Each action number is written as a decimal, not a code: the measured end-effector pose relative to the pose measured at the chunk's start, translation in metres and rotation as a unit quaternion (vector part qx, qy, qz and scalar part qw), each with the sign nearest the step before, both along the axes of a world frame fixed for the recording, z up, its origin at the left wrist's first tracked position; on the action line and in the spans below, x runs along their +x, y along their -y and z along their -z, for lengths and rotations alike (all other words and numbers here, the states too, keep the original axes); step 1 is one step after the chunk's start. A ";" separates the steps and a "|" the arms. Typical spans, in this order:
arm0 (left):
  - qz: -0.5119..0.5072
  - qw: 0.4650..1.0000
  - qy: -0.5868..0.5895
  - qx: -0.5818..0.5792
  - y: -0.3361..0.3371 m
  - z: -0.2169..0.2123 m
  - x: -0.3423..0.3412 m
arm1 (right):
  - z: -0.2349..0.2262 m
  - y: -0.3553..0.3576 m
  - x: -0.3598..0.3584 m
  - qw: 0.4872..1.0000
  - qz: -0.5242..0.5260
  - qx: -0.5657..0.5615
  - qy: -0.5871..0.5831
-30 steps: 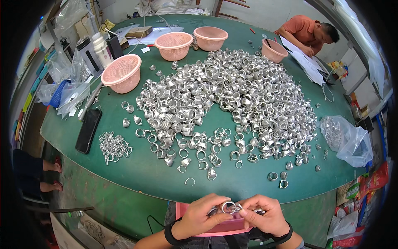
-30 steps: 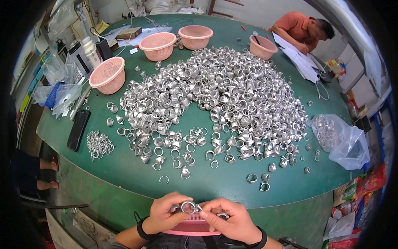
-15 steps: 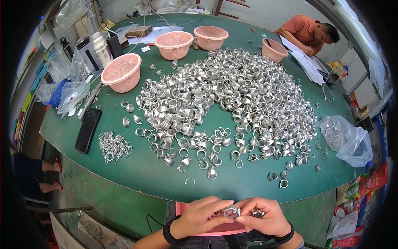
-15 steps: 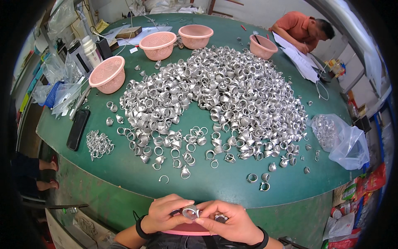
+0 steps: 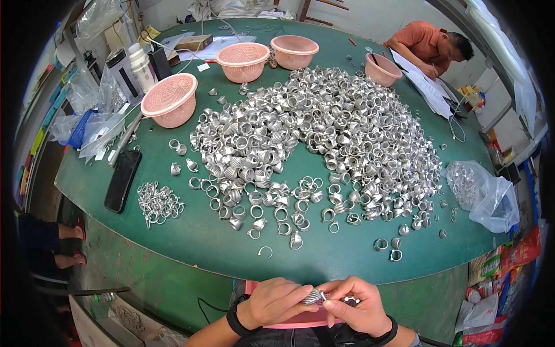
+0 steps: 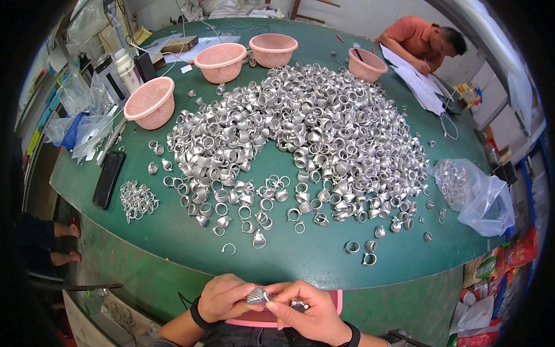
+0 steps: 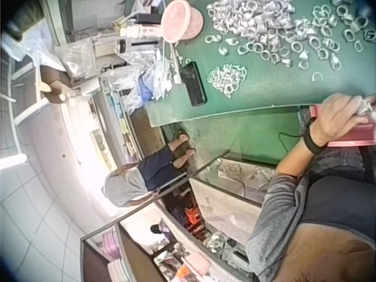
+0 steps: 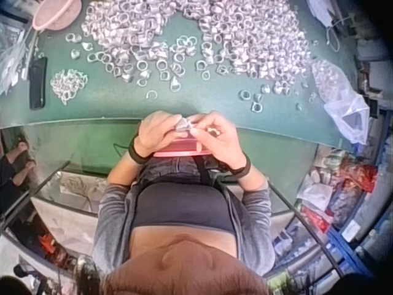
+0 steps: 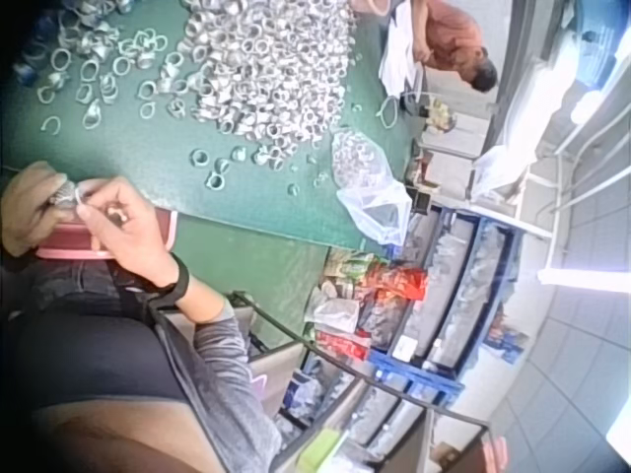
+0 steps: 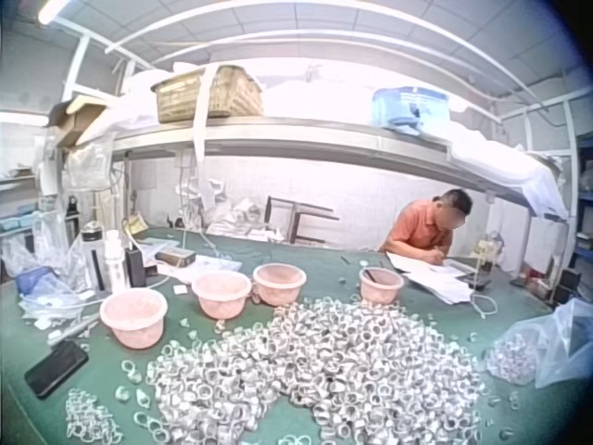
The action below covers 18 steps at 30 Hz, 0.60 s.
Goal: Inspecting and sorting a large quantity of metal rings on a workbench.
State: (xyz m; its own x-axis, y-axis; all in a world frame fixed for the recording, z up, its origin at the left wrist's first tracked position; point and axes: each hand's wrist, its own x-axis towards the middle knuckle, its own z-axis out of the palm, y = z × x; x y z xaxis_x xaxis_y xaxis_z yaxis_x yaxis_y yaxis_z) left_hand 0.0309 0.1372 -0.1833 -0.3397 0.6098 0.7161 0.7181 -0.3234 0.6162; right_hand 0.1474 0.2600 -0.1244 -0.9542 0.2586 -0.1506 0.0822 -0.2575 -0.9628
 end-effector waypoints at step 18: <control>0.071 0.979 0.191 -0.015 0.004 -0.009 0.003 | -0.009 0.003 -0.005 0.988 -0.023 0.154 0.009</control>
State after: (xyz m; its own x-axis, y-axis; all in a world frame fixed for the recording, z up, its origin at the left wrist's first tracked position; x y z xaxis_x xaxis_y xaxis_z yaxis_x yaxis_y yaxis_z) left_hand 0.0344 0.1334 -0.1738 -0.4901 0.6887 0.5342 0.3828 -0.3806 0.8418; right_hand 0.1425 0.2569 -0.1154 -0.9638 0.2515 -0.0887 0.1047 0.0510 -0.9932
